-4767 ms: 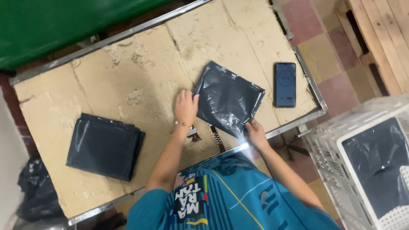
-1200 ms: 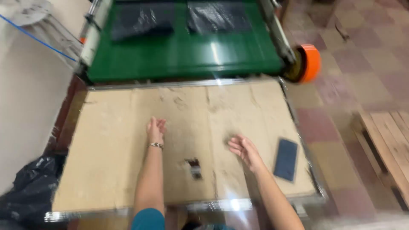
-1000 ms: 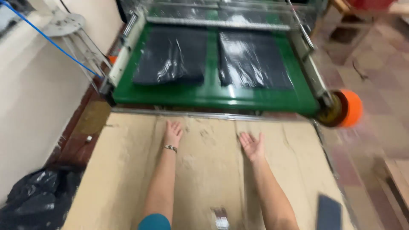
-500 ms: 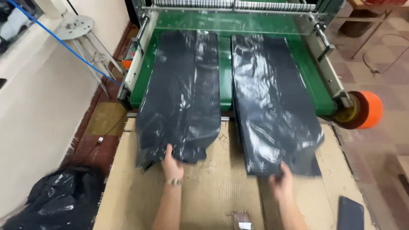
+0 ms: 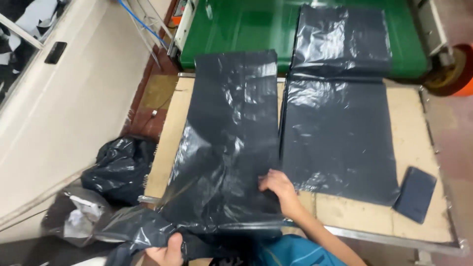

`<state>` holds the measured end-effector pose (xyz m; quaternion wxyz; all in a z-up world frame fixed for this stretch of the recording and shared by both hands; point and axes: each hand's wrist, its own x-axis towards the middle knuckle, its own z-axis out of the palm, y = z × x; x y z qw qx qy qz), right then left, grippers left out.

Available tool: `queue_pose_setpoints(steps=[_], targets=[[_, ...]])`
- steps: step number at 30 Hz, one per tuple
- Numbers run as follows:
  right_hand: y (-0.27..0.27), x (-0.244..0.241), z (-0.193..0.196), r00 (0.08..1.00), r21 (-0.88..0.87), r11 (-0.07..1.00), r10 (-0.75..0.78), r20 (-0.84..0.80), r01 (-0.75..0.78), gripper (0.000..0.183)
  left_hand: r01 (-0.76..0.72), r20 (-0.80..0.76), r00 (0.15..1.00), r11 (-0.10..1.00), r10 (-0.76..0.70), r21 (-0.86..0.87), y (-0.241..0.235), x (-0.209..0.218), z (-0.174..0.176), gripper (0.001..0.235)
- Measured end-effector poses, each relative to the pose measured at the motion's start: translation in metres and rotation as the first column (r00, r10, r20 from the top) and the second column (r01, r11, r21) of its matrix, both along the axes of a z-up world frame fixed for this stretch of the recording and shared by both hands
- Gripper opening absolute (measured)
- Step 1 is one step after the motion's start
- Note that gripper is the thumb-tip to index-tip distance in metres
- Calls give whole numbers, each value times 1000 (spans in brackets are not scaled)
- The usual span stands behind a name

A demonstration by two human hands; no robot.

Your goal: Catching plastic bags from a machine, folding them into rectangles, and stacking them in a crate

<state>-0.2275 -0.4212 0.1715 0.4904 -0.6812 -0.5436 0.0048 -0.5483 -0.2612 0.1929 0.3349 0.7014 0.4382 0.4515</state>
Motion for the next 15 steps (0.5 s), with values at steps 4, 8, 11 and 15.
queue_pose_setpoints(steps=[4, 8, 11, 15], targets=[[-15, -12, 11, 925, -103, 972, 163, -343, -209, 9, -123, 222, 965, 990, 137, -72, 71, 53, 29, 50], [50, 61, -51, 715, -204, 951, -310, -627, 233, 20, 570, 179, 792, 812, -583, 124, 214, 228, 68, 42], [126, 147, -99, 603, -346, 869, -494, -626, 353, 27, 618, -305, 785, 707, -539, 343, 238, 252, 86, 56], [138, 200, -178, 585, -587, 711, -681, -440, 387, 48, 415, -702, 694, 886, -160, 209, 242, 185, -2, 55]])
